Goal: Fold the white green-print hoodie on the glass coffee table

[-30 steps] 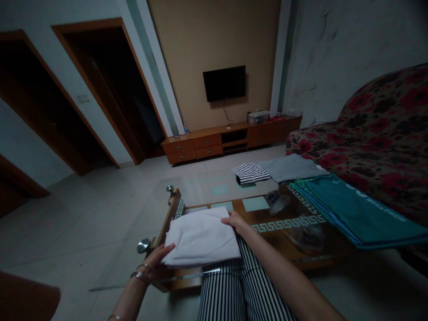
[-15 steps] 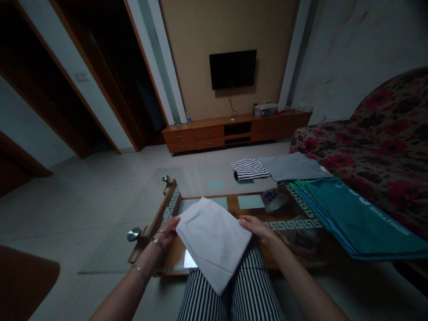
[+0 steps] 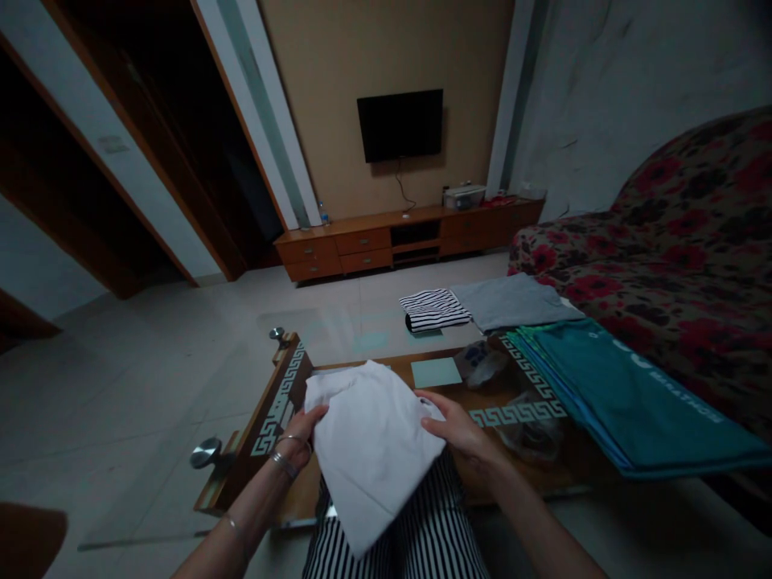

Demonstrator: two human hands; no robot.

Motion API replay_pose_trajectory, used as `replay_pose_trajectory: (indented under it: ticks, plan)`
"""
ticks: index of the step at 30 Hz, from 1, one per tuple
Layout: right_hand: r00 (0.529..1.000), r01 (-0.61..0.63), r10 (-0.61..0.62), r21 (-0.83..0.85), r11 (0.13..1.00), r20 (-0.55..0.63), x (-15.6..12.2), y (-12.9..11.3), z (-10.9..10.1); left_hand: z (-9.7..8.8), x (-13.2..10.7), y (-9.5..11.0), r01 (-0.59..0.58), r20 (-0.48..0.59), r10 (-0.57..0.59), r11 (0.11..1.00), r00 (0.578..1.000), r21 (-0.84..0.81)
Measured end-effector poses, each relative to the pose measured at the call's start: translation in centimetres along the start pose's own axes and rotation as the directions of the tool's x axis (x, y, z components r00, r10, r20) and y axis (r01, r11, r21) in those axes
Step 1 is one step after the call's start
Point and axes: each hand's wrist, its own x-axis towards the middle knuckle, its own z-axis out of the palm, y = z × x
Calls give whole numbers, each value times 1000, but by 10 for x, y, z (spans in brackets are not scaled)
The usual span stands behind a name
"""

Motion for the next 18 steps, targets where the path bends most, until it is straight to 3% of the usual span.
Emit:
replay_pose_trajectory:
  ticks: [4, 7, 12, 14, 16, 18]
  plan:
    - [997, 71, -71, 3, 997, -29, 13, -43, -41, 57, 9, 48, -69, 86, 75, 995, 993, -73]
    - [985, 128, -127, 5, 992, -118, 42, -73, -76, 115, 31, 102, -187, 167, 199, 979, 966, -82]
    - [922, 284, -252, 73, 956, -295, 126, -115, -131, 228, 100, 209, -388, 179, 400, 916, 899, -102]
    - [880, 352, -308, 62, 934, -363, 168, -118, -151, 267, 133, 239, -450, 160, 465, 885, 871, -123]
    - [834, 390, -347, 13, 921, -428, 210, -108, -170, 298, 164, 250, -489, 146, 493, 870, 858, -69]
    - [806, 332, -327, -80, 940, -493, 246, -85, -188, 319, 191, 237, -470, 150, 457, 879, 877, 72]
